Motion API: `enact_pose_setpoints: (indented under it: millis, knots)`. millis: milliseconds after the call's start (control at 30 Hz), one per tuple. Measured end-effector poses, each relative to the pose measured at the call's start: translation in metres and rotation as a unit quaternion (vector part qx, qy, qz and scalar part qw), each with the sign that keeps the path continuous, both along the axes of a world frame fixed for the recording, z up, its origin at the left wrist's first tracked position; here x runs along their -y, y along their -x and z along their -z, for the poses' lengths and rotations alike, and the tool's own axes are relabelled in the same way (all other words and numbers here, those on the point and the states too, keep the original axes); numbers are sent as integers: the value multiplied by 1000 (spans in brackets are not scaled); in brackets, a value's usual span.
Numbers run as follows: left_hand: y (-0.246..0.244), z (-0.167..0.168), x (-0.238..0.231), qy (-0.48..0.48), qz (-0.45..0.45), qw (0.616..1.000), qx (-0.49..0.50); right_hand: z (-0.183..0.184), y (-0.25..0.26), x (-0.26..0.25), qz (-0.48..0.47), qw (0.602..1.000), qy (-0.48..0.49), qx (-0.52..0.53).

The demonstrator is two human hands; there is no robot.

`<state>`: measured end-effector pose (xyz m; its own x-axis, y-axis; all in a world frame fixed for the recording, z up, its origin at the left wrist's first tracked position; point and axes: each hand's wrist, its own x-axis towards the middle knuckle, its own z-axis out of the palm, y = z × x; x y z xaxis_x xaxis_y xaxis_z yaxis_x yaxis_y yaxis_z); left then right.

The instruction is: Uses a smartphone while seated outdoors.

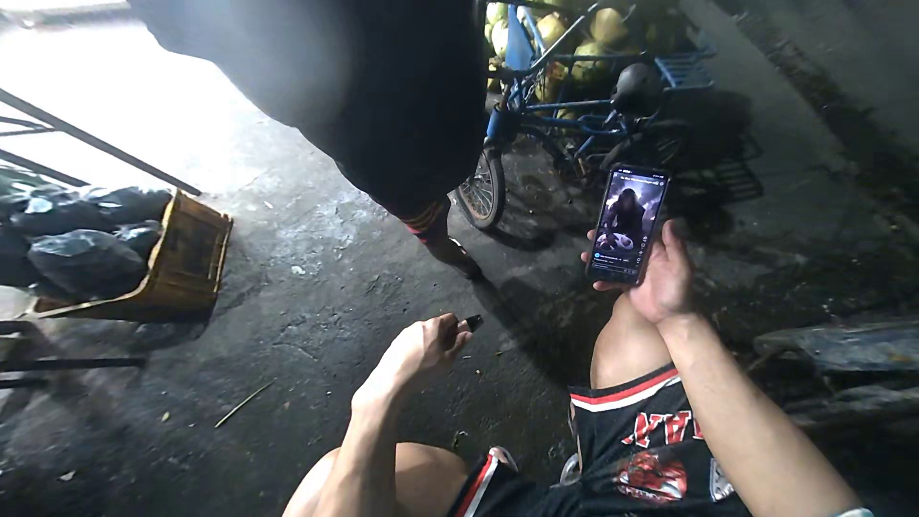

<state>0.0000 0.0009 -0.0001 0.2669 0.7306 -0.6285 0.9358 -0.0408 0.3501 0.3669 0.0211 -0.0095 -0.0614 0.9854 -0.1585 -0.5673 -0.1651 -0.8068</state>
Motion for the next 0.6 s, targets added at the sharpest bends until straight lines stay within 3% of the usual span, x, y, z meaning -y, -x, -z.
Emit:
enact_pose_setpoints:
  millis: [600]
  knots:
    - [1, -1, 0, -1, -10, 1000, 1, 0, 1, -1, 11, 1000, 16, -12]
